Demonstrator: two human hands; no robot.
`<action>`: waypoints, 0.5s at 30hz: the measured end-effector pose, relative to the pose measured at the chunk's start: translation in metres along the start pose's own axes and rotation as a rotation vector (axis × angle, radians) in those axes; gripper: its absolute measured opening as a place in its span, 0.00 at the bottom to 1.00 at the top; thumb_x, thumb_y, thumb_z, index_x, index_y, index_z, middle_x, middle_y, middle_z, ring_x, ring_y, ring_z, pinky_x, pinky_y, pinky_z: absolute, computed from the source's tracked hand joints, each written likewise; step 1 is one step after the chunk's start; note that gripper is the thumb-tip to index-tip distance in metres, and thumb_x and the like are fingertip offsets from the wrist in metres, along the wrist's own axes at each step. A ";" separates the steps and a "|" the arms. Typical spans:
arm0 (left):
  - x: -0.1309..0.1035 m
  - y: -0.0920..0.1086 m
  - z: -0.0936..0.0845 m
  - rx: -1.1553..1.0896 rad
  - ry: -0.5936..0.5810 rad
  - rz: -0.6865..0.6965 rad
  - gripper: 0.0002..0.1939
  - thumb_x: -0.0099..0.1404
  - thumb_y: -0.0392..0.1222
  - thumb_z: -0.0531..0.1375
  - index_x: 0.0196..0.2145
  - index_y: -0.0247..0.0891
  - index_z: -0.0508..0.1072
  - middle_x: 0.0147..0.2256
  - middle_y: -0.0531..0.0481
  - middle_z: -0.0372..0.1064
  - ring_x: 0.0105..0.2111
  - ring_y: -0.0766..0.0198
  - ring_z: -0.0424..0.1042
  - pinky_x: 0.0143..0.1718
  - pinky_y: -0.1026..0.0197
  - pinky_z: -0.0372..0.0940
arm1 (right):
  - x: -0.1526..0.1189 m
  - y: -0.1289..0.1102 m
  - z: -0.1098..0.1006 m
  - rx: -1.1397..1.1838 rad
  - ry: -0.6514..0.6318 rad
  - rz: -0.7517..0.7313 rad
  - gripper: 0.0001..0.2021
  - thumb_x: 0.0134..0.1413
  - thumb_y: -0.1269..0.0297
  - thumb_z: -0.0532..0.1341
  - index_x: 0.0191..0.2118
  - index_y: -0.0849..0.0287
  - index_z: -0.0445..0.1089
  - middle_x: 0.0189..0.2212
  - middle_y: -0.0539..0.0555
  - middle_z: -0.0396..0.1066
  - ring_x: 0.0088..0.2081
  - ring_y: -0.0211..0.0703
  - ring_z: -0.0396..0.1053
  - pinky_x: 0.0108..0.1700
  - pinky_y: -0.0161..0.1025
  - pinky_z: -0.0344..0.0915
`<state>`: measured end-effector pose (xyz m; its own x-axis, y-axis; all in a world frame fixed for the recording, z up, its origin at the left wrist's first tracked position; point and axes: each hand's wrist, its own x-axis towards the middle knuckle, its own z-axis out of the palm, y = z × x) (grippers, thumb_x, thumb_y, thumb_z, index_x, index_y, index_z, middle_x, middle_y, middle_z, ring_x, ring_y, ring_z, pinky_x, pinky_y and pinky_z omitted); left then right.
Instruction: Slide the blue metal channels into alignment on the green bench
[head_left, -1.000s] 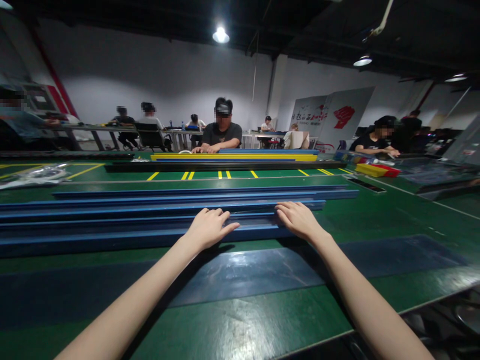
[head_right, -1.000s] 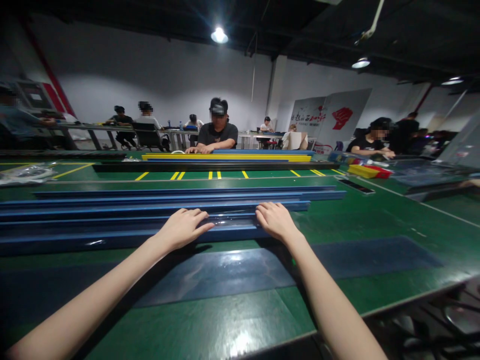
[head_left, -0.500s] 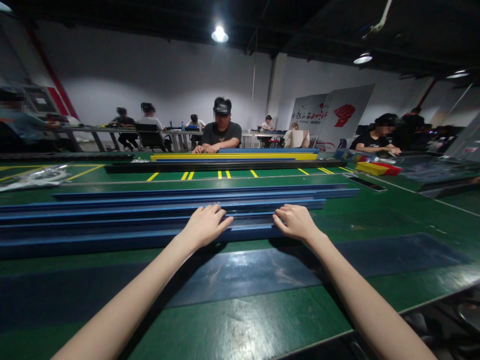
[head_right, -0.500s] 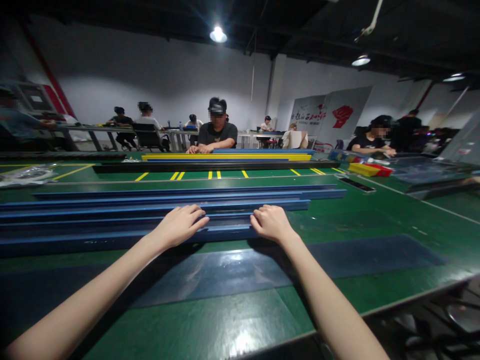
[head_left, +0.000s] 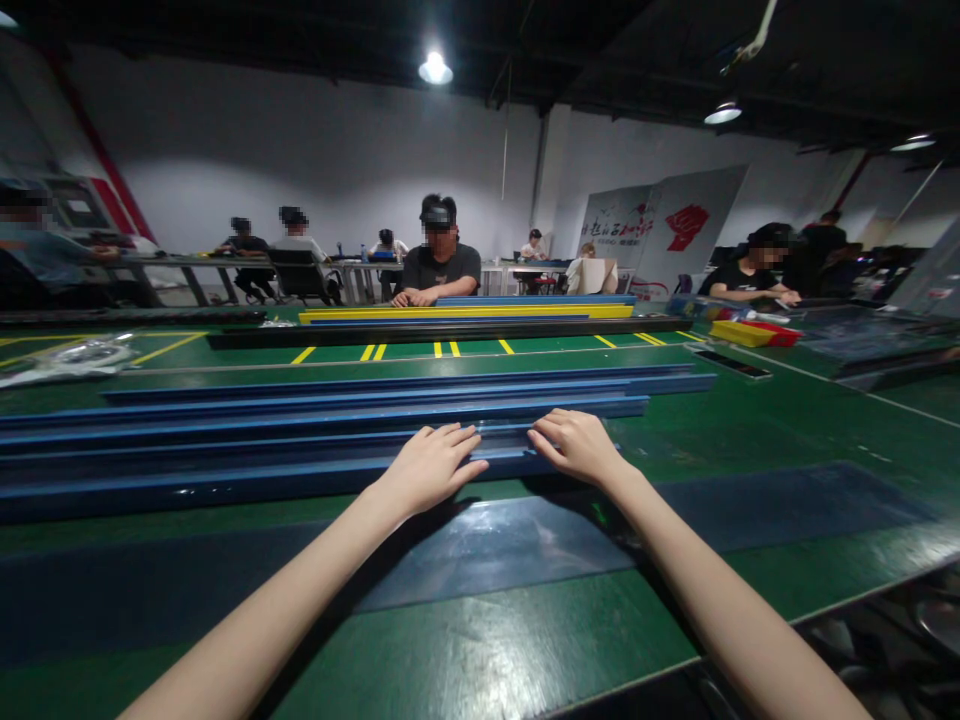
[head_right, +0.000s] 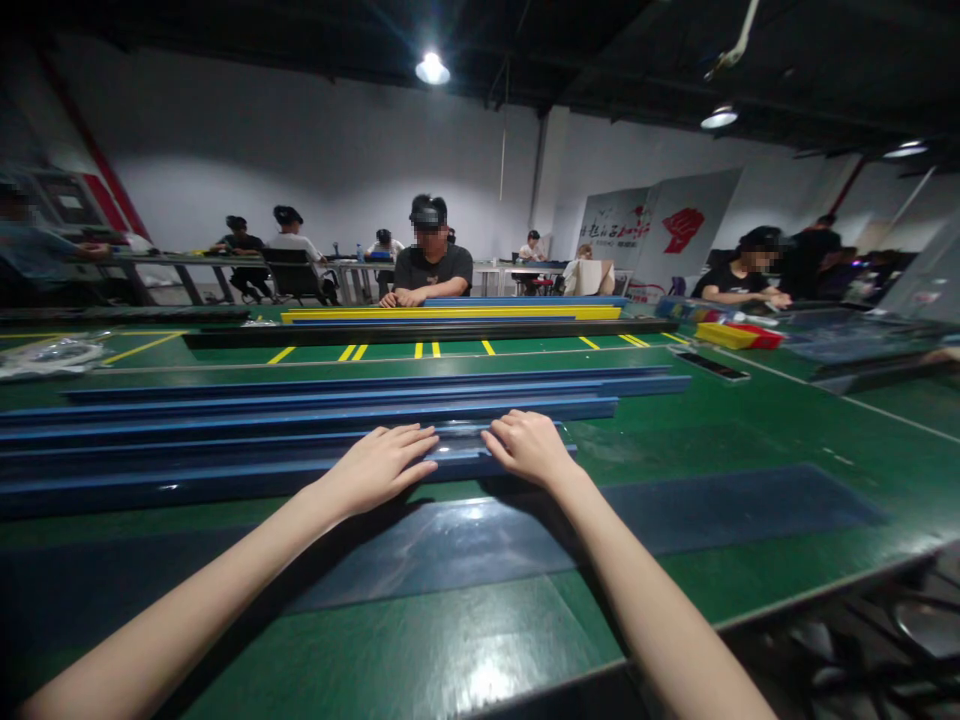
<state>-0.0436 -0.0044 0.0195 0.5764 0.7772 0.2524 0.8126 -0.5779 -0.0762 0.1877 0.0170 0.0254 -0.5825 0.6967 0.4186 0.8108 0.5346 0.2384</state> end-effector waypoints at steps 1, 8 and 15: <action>0.000 -0.001 -0.001 0.005 0.007 -0.007 0.24 0.65 0.55 0.41 0.50 0.42 0.64 0.52 0.48 0.61 0.52 0.58 0.58 0.47 0.56 0.54 | -0.001 0.005 0.001 -0.013 0.007 0.024 0.20 0.59 0.59 0.43 0.28 0.59 0.69 0.27 0.53 0.71 0.33 0.37 0.66 0.32 0.34 0.50; 0.001 -0.003 -0.011 0.106 0.062 -0.089 0.24 0.65 0.53 0.40 0.33 0.37 0.70 0.35 0.48 0.70 0.37 0.60 0.67 0.37 0.59 0.55 | -0.005 0.022 0.005 -0.086 0.013 0.177 0.21 0.58 0.59 0.44 0.22 0.59 0.68 0.25 0.53 0.71 0.28 0.37 0.66 0.29 0.34 0.49; 0.000 0.000 -0.007 0.114 0.097 -0.085 0.23 0.65 0.52 0.41 0.42 0.37 0.69 0.43 0.45 0.68 0.43 0.58 0.65 0.41 0.57 0.55 | -0.002 0.005 0.009 -0.014 0.029 0.073 0.19 0.58 0.59 0.45 0.26 0.60 0.69 0.26 0.54 0.71 0.32 0.38 0.65 0.32 0.34 0.52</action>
<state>-0.0437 -0.0061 0.0264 0.4983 0.7914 0.3540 0.8660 -0.4743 -0.1585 0.1920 0.0229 0.0176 -0.5200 0.7195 0.4603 0.8519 0.4758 0.2187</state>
